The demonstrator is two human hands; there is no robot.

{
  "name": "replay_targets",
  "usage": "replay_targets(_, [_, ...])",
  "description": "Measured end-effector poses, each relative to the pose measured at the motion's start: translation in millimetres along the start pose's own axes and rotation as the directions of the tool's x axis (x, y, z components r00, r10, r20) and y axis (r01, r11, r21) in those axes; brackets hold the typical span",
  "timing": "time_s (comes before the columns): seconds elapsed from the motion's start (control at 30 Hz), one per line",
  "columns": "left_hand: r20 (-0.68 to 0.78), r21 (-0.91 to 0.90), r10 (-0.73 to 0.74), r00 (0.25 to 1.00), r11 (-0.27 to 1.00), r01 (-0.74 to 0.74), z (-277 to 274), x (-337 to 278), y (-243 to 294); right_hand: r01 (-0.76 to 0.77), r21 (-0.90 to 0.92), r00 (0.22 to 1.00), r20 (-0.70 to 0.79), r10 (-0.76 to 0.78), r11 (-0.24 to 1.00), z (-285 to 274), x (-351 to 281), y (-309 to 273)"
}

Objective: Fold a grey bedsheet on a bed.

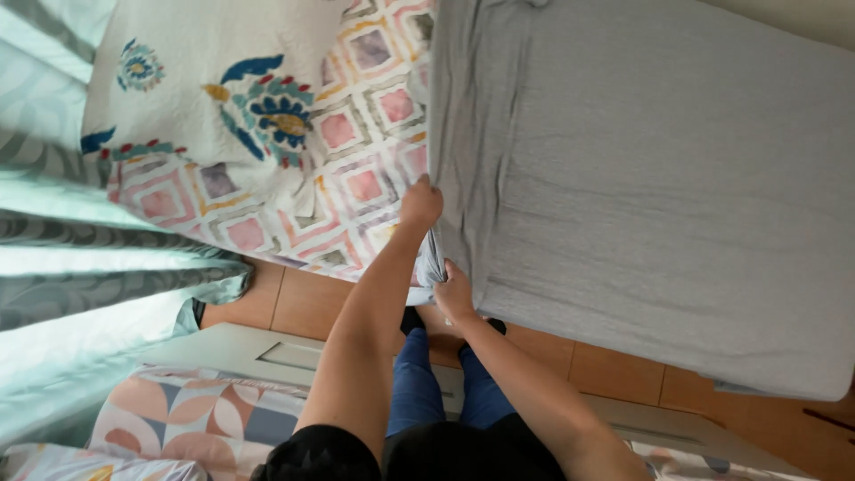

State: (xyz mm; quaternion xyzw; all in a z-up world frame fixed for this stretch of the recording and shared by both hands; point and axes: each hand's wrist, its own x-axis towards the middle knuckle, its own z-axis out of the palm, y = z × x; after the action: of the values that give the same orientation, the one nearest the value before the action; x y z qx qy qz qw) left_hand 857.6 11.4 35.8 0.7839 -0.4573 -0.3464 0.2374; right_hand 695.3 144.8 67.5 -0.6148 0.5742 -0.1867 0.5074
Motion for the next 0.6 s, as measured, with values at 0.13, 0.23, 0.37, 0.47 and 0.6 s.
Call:
replay_targets(0.13, [-0.212, -0.114, 0.041, 0.976, 0.991, -0.066, -12.7, -34.4, 74.8, 0.114, -0.076, 0.989, -0.086, -0.12, 0.991, -47.5, 1.9, 39.5])
replay_targets(0.23, [-0.266, -0.15, 0.102, 0.959, 0.978, -0.146, 9.6, -53.8, 124.3, -0.204, 0.025, 0.979, -0.018, 0.204, 0.979, -82.8, -16.7, 72.2])
replay_targets(0.37, [-0.198, -0.061, 0.166, 0.966, 0.982, -0.181, 77.2, -54.4, 171.5, -0.428, 0.467, 0.877, 0.005, 0.481, 0.774, -122.9, -50.2, 171.6])
replay_targets(0.47, [-0.011, -0.078, 0.213, 0.977, 0.974, -0.213, 124.0, -61.3, 202.2, -0.44, 0.367, 0.853, -0.116, 0.509, 0.82, -174.5, -73.2, 180.1])
replay_targets(0.6, [0.241, -0.182, 0.31, 0.92, 0.945, -0.271, 167.2, -70.7, 209.8, -0.499, 0.175, 0.848, -0.105, 0.52, 0.849, -246.0, -87.4, 195.0])
